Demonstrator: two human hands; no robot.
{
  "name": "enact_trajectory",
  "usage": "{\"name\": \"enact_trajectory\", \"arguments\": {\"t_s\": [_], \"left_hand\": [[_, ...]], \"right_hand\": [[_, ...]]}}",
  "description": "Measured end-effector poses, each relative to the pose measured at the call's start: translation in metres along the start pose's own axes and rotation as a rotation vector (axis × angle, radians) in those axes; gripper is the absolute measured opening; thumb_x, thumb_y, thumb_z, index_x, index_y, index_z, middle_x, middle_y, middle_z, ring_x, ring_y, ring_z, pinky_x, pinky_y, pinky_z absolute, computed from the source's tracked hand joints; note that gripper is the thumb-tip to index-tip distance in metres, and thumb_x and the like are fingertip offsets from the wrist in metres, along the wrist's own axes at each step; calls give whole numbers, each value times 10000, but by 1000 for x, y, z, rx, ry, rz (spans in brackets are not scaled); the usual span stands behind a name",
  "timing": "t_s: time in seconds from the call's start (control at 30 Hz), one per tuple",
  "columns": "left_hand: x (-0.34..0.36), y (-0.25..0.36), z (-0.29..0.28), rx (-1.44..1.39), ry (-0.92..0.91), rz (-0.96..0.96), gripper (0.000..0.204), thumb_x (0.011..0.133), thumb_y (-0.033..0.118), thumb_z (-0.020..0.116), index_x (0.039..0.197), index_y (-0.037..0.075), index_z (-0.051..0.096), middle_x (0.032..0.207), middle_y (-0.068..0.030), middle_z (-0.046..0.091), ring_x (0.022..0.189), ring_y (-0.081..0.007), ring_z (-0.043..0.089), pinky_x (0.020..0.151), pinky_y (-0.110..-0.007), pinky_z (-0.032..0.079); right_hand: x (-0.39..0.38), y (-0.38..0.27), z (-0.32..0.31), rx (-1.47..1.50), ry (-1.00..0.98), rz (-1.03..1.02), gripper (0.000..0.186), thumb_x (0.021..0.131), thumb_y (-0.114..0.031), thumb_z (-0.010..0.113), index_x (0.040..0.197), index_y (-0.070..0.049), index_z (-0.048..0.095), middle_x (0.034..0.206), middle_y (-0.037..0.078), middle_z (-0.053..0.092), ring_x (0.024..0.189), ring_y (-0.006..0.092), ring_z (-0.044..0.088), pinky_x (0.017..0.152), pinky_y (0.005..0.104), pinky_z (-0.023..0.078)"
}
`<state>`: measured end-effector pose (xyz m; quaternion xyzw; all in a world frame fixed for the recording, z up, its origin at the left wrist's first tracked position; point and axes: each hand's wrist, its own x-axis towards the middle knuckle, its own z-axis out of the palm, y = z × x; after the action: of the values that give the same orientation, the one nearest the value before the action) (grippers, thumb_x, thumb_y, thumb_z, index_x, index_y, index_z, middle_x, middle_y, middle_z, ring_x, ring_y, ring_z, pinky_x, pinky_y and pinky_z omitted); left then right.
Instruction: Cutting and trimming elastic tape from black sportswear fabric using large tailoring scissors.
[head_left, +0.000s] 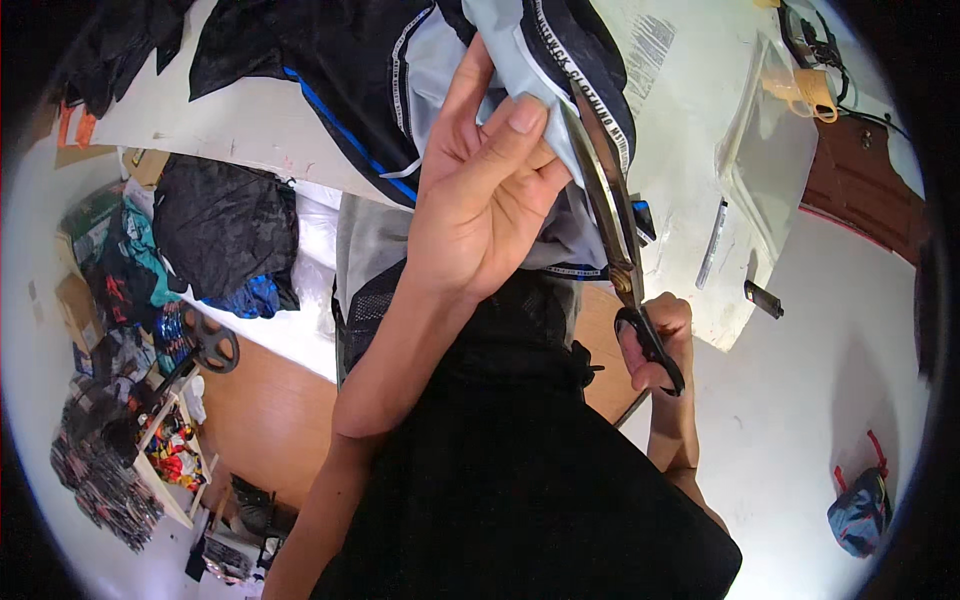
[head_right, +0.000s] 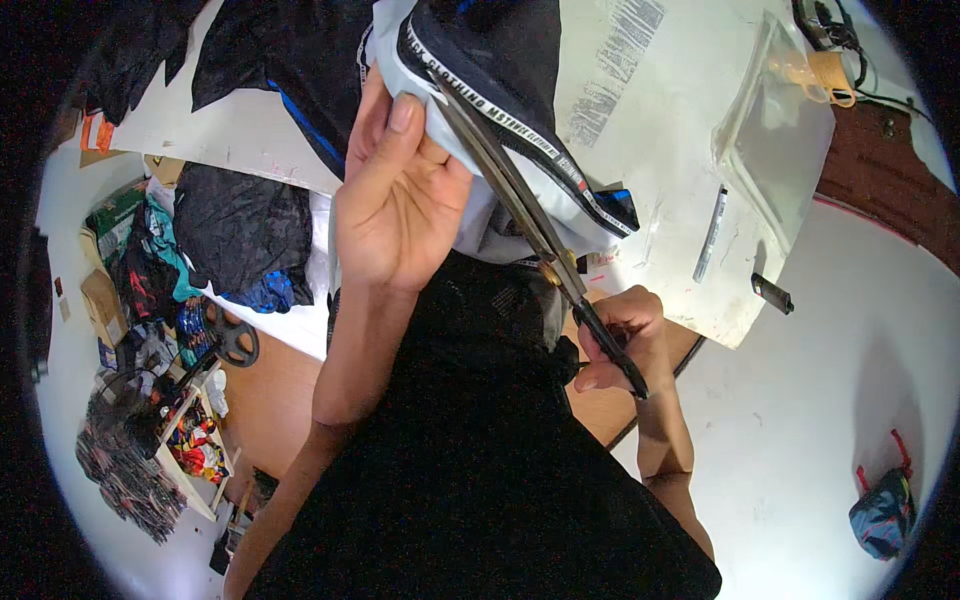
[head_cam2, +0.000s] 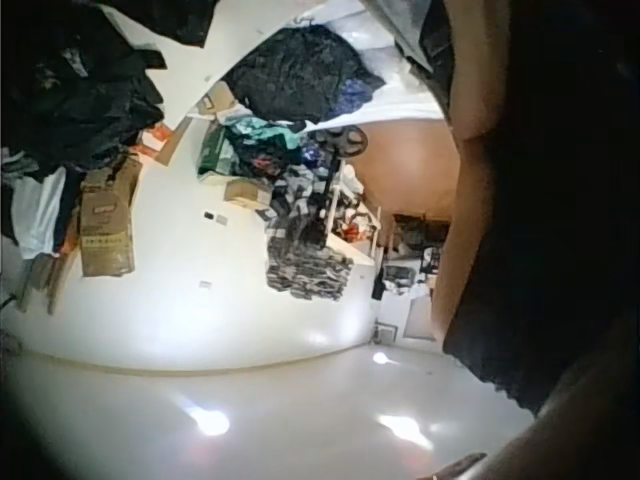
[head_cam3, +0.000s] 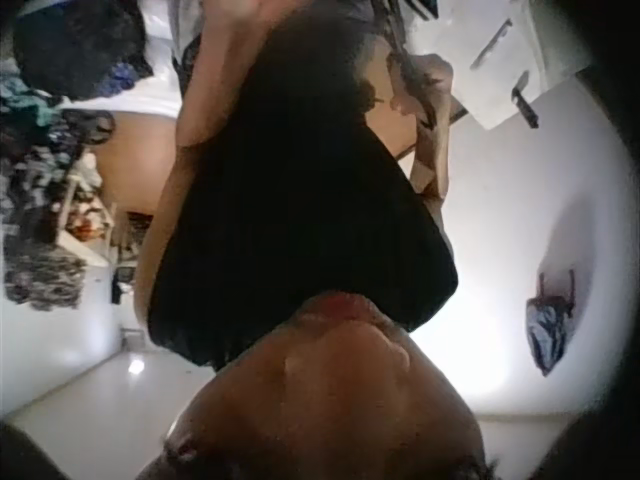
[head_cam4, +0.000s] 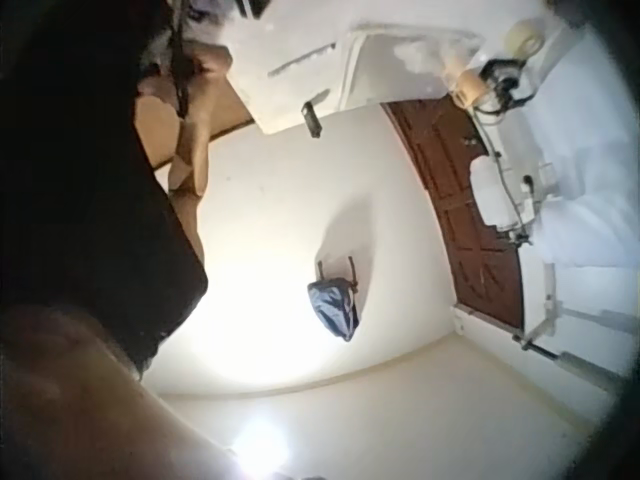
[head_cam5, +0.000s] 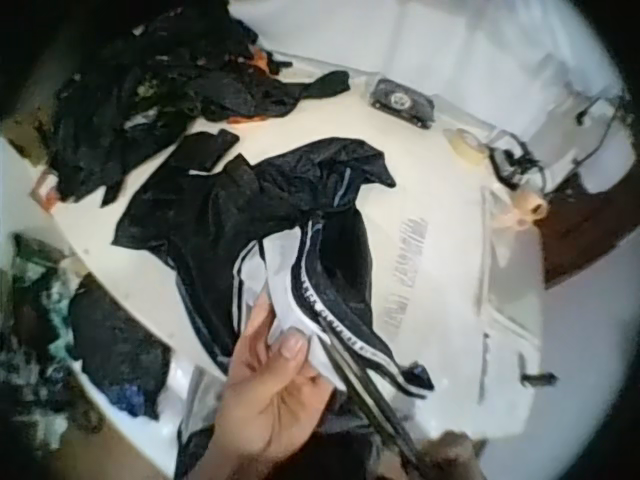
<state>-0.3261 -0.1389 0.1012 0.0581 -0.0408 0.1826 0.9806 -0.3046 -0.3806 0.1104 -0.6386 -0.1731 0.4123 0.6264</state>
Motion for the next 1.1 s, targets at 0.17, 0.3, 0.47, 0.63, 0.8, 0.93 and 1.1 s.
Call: {"name": "enact_trajectory", "arguments": {"t_s": [0.17, 0.3, 0.47, 0.63, 0.8, 0.93, 1.1], "left_hand": [[-1, 0, -6, 114, -8, 10, 473, 930, -12, 384, 1384, 51, 269, 1308, -97, 482, 1216, -180, 460, 1061, -377, 345], [0, -3, -1, 184, 14, 21, 492, 924, -12, 398, 1393, 51, 259, 1300, -100, 489, 1210, -188, 466, 1058, -384, 345], [1, -6, 0, 152, -127, 29, 524, 921, -14, 400, 1410, 56, 223, 1307, -101, 482, 1209, -197, 467, 1056, -394, 344], [0, -6, 1, 144, -120, 27, 547, 918, -16, 403, 1418, 60, 194, 1308, -98, 480, 1205, -197, 471, 1053, -410, 347], [0, -7, -3, 164, -154, 52, 583, 918, -25, 393, 1434, 83, 146, 1292, -104, 496, 1205, -201, 471, 1051, -429, 345], [7, -7, -20, 286, -346, 155, 626, 912, -32, 395, 1446, 106, 99, 1270, -108, 517, 1199, -197, 477, 1050, -433, 338], [1, -9, -1, 272, -81, 136, 715, 880, -87, 412, 1450, 114, 29, 1293, -167, 474, 1182, -239, 485, 1012, -431, 366]], "right_hand": [[1, -2, 2, -146, 37, -71, 584, 543, -535, 830, 460, -81, 472, 398, -27, 445, 333, 65, 388, 340, 211, 213], [2, -3, 0, -150, 52, -61, 581, 534, -535, 833, 475, -78, 479, 403, -28, 445, 335, 69, 397, 340, 206, 221], [3, -3, 1, -124, 72, -94, 568, 535, -516, 840, 484, -75, 487, 404, -24, 449, 336, 71, 406, 342, 202, 229], [1, 0, -2, -168, 25, -69, 564, 545, -507, 840, 483, -72, 486, 403, -21, 447, 335, 71, 404, 343, 201, 230], [-2, 2, -5, -116, 2, -58, 487, 496, -390, 897, 541, -89, 518, 462, -46, 466, 385, 37, 397, 376, 192, 233], [1, 0, 0, -96, 28, -45, 497, 507, -425, 886, 548, -88, 522, 467, -51, 468, 388, 31, 390, 378, 189, 226], [6, -4, 5, -79, 20, -49, 545, 524, -495, 850, 522, -80, 498, 435, -41, 456, 359, 44, 403, 352, 181, 237]]}}
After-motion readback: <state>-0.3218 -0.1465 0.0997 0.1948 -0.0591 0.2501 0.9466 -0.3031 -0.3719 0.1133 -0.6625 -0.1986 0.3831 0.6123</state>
